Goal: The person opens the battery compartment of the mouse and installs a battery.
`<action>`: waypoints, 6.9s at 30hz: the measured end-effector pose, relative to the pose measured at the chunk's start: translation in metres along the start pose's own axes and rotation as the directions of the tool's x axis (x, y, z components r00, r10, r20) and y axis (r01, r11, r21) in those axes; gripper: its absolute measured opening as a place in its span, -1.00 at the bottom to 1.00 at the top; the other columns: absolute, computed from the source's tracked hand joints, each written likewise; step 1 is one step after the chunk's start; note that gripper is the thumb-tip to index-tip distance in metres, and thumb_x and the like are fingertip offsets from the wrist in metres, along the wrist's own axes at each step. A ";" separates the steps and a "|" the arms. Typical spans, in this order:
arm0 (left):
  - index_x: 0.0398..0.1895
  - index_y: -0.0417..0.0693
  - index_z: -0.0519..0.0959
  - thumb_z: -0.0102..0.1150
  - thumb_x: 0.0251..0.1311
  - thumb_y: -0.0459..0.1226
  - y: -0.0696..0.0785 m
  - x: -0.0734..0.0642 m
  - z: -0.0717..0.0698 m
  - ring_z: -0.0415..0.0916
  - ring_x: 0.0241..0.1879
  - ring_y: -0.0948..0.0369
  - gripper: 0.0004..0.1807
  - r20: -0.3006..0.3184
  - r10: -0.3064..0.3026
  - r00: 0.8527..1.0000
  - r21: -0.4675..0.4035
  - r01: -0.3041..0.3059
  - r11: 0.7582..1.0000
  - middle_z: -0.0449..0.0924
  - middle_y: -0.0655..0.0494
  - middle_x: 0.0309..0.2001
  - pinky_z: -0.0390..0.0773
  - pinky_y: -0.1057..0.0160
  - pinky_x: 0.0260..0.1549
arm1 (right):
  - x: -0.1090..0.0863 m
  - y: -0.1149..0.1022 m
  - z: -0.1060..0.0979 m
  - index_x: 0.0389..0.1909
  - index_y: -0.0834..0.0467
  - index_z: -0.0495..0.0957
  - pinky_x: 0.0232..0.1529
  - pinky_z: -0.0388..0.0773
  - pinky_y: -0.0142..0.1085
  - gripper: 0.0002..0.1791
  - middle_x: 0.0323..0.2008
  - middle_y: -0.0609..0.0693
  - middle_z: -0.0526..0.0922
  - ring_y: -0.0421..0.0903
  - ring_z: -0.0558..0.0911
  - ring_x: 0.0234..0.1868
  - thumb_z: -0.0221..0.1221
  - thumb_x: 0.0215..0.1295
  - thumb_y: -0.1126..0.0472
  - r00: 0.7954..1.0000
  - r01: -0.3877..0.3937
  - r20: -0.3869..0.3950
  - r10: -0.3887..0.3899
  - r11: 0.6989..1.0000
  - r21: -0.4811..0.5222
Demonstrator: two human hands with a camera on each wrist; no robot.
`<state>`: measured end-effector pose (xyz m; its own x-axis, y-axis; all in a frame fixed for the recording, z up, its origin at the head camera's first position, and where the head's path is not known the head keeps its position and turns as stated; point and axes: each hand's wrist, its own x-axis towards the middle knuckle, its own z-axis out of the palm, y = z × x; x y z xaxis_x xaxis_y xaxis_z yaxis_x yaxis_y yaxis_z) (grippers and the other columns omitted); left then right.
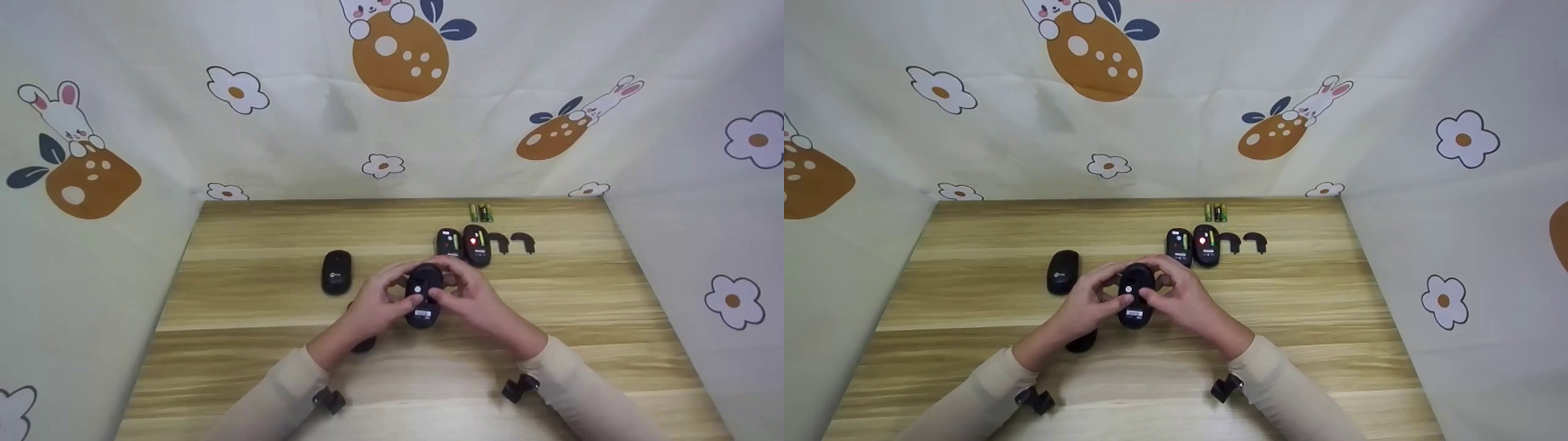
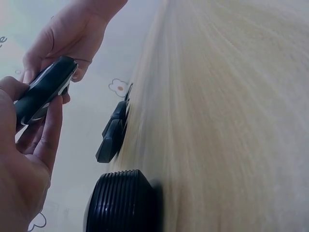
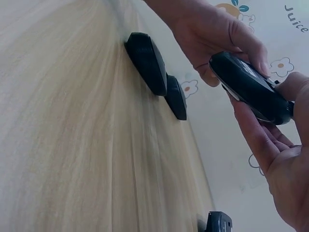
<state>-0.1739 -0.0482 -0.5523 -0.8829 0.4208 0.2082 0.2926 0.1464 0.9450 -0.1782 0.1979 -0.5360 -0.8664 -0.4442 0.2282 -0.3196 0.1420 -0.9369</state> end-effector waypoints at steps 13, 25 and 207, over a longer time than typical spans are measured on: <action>0.46 -0.07 0.62 0.50 0.39 -0.25 -0.001 0.001 0.004 0.62 0.08 0.06 -0.41 0.032 0.007 0.999 -0.036 -0.006 0.999 0.65 -0.02 0.29 0.85 0.14 -0.12 | 0.007 -0.006 -0.003 0.35 0.15 0.68 0.23 0.69 -0.26 -0.46 0.12 0.09 0.72 0.04 0.70 0.04 0.39 0.38 0.51 0.964 0.239 -0.099 -0.248 0.966 -0.097; 0.49 -0.01 0.60 0.50 0.35 -0.33 0.000 0.001 0.003 0.62 0.05 0.07 -0.36 0.013 -0.029 1.000 -0.048 0.029 0.998 0.65 0.00 0.19 0.84 0.15 -0.15 | 0.010 -0.007 -0.022 0.33 0.45 0.58 0.09 0.76 -0.30 -0.48 0.17 0.11 0.73 -0.05 0.76 0.03 0.36 0.35 0.61 0.959 0.173 -0.248 -0.141 0.978 0.114; 0.50 -0.03 0.59 0.51 0.33 -0.37 -0.002 0.007 0.001 0.67 0.05 0.05 -0.34 -0.016 -0.034 0.999 -0.061 0.033 0.998 0.68 -0.01 0.25 0.78 -0.14 0.03 | 0.094 0.114 -0.195 0.39 0.28 0.42 -0.17 0.61 -0.36 -0.43 0.11 0.29 0.58 0.08 0.59 -0.01 0.32 0.42 0.50 0.929 -0.367 -0.087 0.360 0.863 -0.348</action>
<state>-0.1803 -0.0442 -0.5527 -0.8981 0.4012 0.1801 0.2405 0.1053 0.9649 -0.3713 0.3450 -0.5700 -0.9531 -0.2847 -0.1023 -0.0914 0.5935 -0.7996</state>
